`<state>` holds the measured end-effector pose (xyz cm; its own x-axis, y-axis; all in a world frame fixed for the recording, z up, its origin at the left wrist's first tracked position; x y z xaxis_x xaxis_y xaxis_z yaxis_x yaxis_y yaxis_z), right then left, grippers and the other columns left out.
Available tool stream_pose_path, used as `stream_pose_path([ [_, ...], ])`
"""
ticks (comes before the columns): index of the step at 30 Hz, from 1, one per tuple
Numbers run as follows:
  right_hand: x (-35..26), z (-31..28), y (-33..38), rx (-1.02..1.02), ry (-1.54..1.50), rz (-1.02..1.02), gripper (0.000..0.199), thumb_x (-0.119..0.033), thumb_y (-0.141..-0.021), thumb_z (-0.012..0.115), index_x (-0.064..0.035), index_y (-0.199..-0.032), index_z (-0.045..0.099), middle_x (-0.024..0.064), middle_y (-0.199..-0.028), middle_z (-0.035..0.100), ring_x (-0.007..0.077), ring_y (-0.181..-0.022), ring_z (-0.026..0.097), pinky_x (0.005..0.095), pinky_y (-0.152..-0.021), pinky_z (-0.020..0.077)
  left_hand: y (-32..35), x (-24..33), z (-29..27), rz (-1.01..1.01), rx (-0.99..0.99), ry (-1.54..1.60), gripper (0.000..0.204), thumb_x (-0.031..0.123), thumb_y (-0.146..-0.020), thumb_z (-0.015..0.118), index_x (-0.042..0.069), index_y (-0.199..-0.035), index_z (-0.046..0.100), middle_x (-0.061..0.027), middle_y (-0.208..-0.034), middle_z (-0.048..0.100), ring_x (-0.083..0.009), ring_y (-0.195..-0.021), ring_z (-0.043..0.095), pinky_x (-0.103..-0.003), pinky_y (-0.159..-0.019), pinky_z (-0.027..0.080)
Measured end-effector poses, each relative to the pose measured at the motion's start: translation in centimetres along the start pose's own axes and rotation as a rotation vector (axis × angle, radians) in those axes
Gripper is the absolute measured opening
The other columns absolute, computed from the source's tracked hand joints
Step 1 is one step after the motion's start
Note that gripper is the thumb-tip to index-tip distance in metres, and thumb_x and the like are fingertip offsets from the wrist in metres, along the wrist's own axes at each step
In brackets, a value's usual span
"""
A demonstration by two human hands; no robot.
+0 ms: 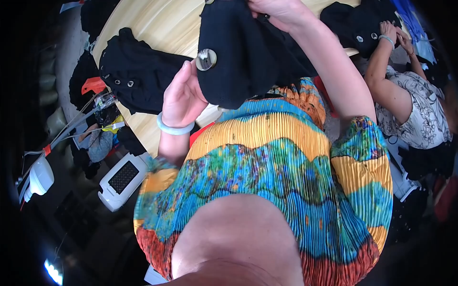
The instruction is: Trimming loose threads from black garments with buttons using small snips.
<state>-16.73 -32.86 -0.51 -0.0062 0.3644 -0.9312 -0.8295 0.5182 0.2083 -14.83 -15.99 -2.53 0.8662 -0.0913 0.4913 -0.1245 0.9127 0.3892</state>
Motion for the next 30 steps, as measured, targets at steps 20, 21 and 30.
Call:
stream_pose_path([
  [20,-0.6,0.0,5.9,-0.064,0.458,-0.274,0.016,-0.008,-0.077,0.057,-0.0018,-0.092,0.057,-0.0003,-0.084,0.057,0.0022,-0.073,0.050,0.0156,-0.063,0.0387,-1.3,0.9,-0.1,0.177,0.057,-0.284,0.024,0.001,-0.080,0.050,0.000,-0.104,0.050,0.0001,-0.089,0.055,-0.0037,-0.076,0.050,-0.016,-0.067,0.040],
  [21,-0.4,0.2,6.1,-0.082,0.475,-0.344,0.018,-0.008,-0.075,0.058,-0.0004,-0.092,0.057,-0.0002,-0.077,0.056,0.0049,-0.069,0.050,0.0170,-0.062,0.0386,-1.4,1.1,0.2,0.212,0.062,-0.307,0.025,0.001,-0.080,0.050,0.000,-0.105,0.050,-0.0001,-0.089,0.056,-0.0039,-0.077,0.050,-0.017,-0.068,0.040],
  [30,-1.0,2.4,6.7,-0.128,0.598,-0.488,0.017,0.002,-0.072,0.057,0.0009,-0.089,0.058,0.0056,-0.091,0.056,0.0056,-0.070,0.052,0.0167,-0.059,0.0394,-1.7,1.2,0.3,0.226,0.074,-0.469,0.021,0.002,-0.079,0.053,0.000,-0.100,0.054,0.0024,-0.079,0.055,-0.0001,-0.068,0.046,-0.013,-0.059,0.036],
])
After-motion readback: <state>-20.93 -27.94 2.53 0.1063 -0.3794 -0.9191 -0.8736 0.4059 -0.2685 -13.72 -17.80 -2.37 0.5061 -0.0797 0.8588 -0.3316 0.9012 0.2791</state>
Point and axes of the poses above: each hand's wrist, its own y-axis away from the middle knuckle, its own z-axis out of the palm, x = y × z, the point moved 7 cm from there along -y, towards the middle knuckle
